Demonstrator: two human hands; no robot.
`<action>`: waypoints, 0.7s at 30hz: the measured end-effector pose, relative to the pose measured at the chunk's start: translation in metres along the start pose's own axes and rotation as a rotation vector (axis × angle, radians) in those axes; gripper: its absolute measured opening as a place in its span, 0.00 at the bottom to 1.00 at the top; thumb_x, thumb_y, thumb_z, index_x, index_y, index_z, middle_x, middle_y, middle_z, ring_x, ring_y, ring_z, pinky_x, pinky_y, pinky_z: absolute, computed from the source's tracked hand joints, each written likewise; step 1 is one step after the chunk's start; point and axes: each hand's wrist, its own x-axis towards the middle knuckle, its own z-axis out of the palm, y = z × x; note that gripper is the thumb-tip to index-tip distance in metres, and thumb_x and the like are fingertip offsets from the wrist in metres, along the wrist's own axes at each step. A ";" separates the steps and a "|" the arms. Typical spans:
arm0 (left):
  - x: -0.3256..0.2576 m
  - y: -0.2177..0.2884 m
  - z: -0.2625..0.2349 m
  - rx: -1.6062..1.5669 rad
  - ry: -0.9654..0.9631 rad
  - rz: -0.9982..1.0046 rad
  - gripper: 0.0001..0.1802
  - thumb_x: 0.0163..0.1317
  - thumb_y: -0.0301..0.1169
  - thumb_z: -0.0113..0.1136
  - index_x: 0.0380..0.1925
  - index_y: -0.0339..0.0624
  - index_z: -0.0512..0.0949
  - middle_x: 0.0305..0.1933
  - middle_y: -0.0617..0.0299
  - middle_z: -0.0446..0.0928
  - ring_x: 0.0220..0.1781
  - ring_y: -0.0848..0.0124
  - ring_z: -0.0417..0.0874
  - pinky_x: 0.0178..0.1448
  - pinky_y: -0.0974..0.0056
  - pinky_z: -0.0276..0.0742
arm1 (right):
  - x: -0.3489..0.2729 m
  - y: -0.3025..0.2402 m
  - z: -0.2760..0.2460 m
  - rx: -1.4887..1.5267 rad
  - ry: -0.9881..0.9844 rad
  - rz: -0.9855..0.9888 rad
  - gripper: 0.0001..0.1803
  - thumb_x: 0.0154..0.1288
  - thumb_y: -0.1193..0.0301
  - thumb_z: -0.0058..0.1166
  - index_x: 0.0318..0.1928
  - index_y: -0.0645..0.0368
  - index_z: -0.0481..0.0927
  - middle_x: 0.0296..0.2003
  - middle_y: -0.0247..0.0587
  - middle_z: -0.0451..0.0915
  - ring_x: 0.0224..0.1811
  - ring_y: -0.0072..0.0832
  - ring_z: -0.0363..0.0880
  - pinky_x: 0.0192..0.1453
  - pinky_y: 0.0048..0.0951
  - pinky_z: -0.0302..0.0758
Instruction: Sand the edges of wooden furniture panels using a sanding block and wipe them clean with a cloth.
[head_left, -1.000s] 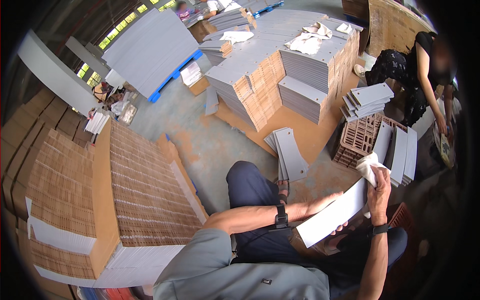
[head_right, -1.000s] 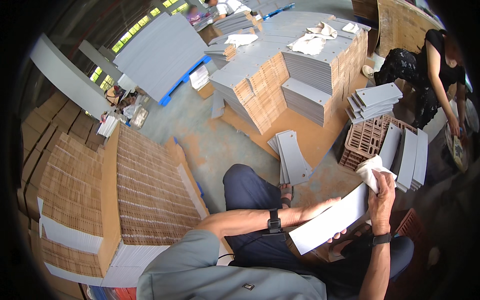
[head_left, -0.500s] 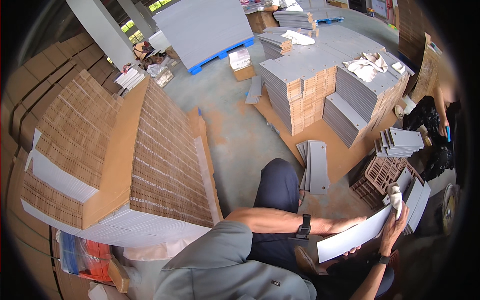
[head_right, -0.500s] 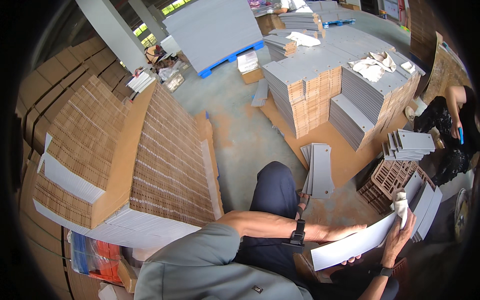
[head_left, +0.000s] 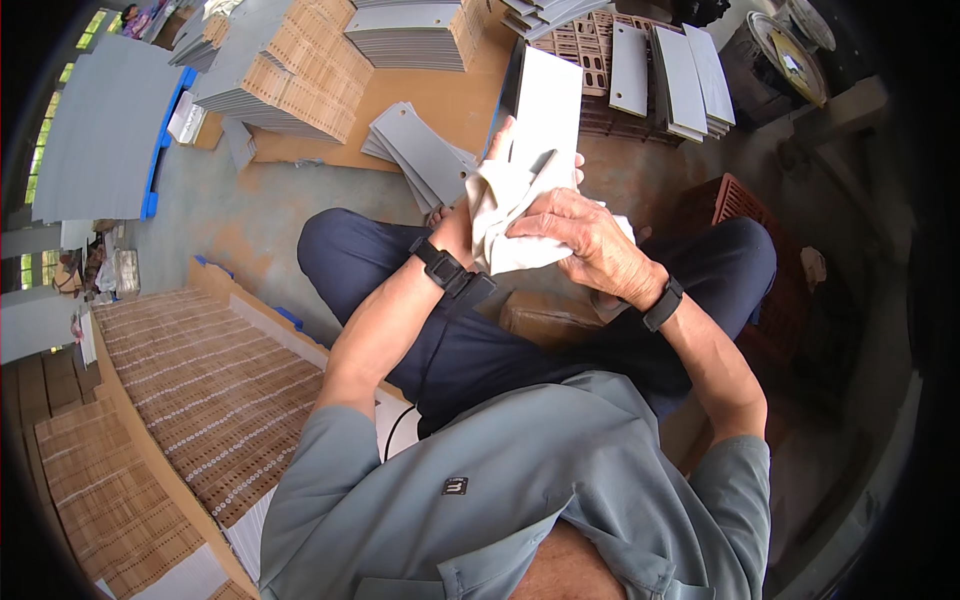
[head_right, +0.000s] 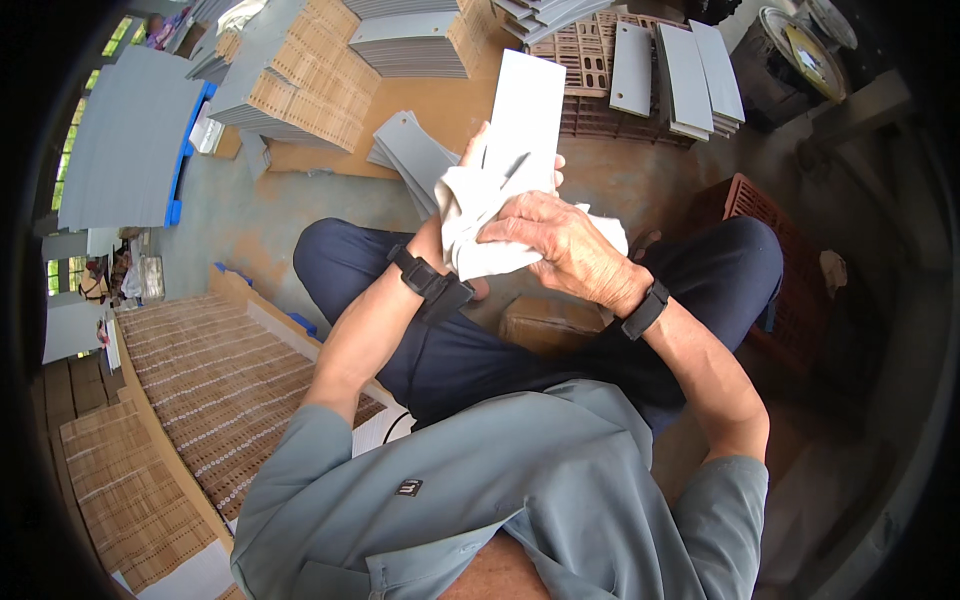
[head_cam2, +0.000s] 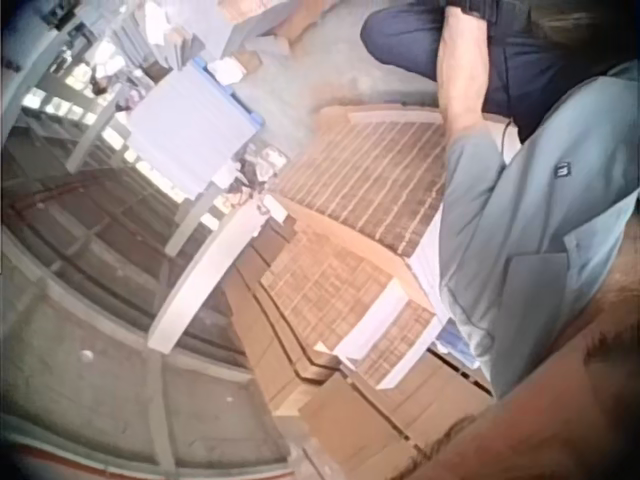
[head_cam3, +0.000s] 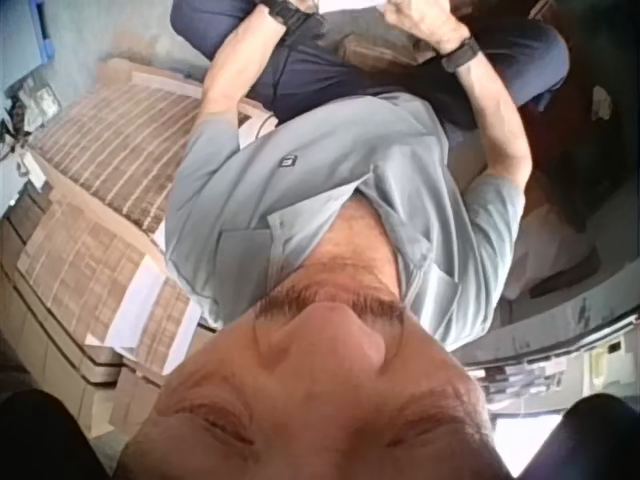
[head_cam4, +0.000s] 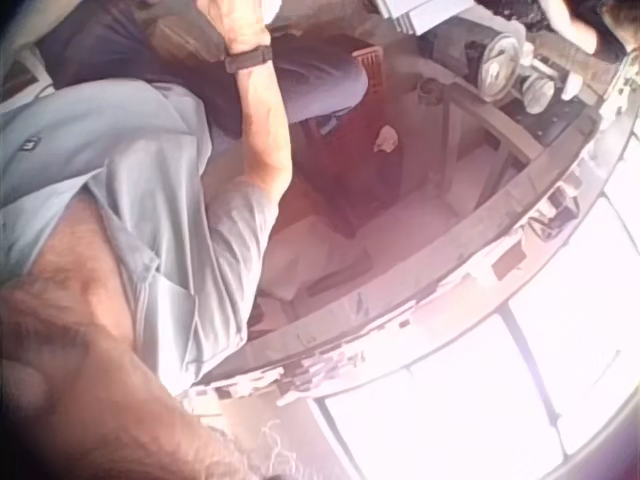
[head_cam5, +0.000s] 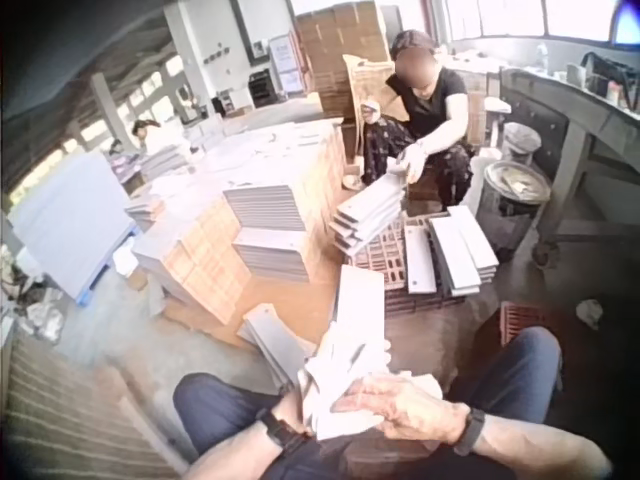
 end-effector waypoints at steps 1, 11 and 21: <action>0.004 0.007 -0.003 0.058 0.023 0.060 0.44 0.76 0.67 0.37 0.65 0.35 0.71 0.55 0.47 0.80 0.53 0.59 0.85 0.57 0.55 0.86 | -0.007 -0.012 0.005 0.034 -0.087 -0.021 0.31 0.43 0.86 0.63 0.53 0.54 0.84 0.46 0.39 0.82 0.52 0.44 0.81 0.61 0.42 0.79; 0.008 0.035 0.031 0.030 -0.137 0.272 0.43 0.77 0.64 0.35 0.69 0.33 0.67 0.59 0.41 0.76 0.50 0.56 0.82 0.52 0.51 0.86 | -0.102 -0.091 -0.022 0.237 -0.332 0.251 0.28 0.46 0.83 0.69 0.52 0.57 0.84 0.45 0.42 0.81 0.52 0.44 0.82 0.55 0.43 0.82; 0.018 0.024 0.051 0.079 -0.146 0.223 0.49 0.73 0.71 0.34 0.65 0.32 0.71 0.55 0.47 0.80 0.49 0.62 0.85 0.52 0.57 0.87 | -0.177 -0.127 -0.047 0.109 -0.187 0.724 0.16 0.58 0.69 0.67 0.46 0.61 0.86 0.39 0.48 0.86 0.37 0.46 0.87 0.46 0.41 0.84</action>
